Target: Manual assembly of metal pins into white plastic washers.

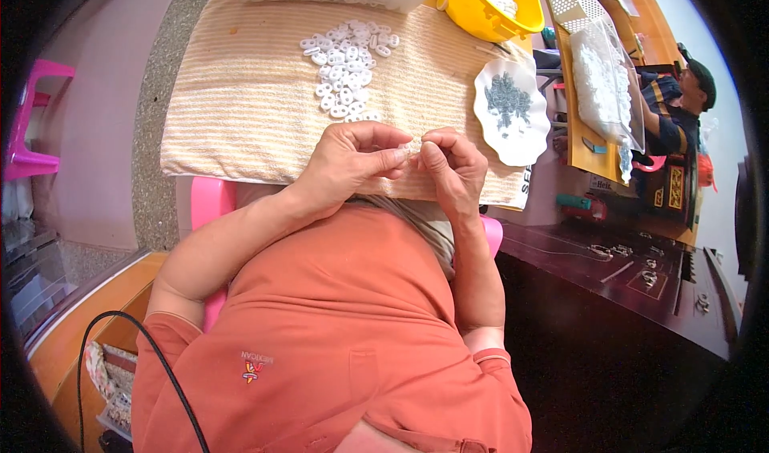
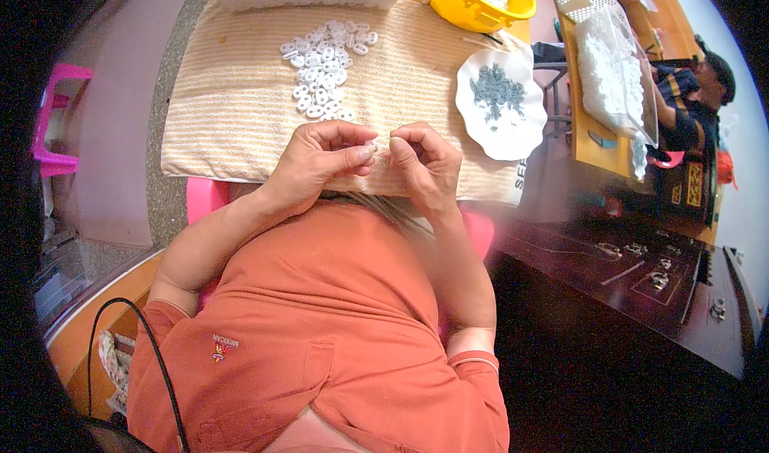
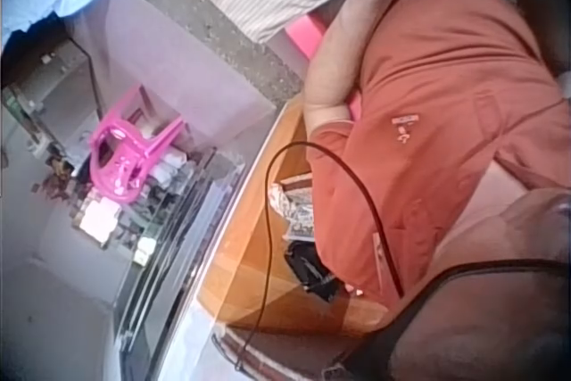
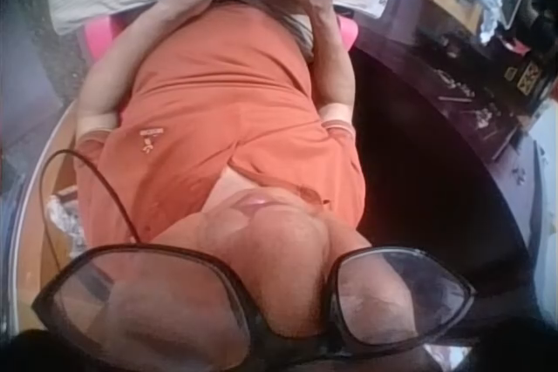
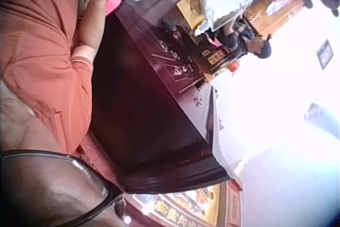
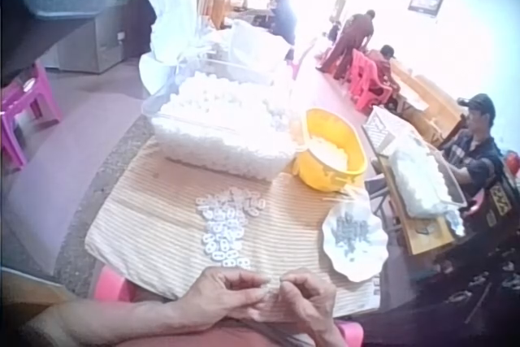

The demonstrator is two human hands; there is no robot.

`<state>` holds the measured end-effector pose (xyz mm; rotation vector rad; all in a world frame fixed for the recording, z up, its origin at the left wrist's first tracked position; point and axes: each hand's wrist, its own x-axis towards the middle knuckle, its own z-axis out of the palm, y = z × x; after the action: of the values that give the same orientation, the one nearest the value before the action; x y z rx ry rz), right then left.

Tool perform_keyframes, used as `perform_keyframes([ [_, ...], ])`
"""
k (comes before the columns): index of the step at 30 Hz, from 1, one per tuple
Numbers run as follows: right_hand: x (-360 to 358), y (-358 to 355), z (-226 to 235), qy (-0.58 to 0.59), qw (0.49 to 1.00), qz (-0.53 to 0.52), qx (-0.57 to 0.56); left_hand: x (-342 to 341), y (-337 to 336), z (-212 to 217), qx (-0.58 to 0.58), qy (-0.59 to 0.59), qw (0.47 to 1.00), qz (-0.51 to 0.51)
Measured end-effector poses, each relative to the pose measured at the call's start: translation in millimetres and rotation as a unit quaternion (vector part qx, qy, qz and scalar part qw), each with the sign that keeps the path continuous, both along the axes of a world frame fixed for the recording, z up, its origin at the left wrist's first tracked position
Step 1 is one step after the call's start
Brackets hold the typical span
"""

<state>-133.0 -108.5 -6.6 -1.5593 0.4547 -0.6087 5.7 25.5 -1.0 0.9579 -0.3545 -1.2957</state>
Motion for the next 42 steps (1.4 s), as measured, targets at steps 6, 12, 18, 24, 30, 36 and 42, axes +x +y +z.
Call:
perform_keyframes([
  [6,-0.1,0.3,0.1,0.008,1.0,-0.002,-0.008,-0.1,-0.1,2.4,-0.002,-0.01,1.0,0.003],
  [12,-0.5,1.5,2.8,0.013,1.0,0.012,-0.003,0.0,-0.1,1.4,0.0,0.019,1.0,0.008],
  [18,-0.7,1.5,1.6,0.01,1.0,0.026,-0.013,0.0,0.2,3.4,0.005,0.017,1.0,0.006],
  [24,-1.3,1.3,-0.2,0.006,0.999,0.037,-0.016,0.1,0.1,2.4,0.003,0.006,1.0,-0.001],
  [30,-0.1,2.4,1.2,0.001,0.999,0.041,-0.024,0.4,0.5,3.3,0.001,0.016,1.0,-0.006],
  [36,-1.4,1.0,0.7,0.011,0.998,0.043,-0.036,0.1,0.0,1.9,0.0,0.02,1.0,0.0],
  [42,-2.0,0.7,0.8,0.017,0.998,0.045,-0.048,0.1,-0.3,2.0,0.004,0.016,1.0,0.0],
])
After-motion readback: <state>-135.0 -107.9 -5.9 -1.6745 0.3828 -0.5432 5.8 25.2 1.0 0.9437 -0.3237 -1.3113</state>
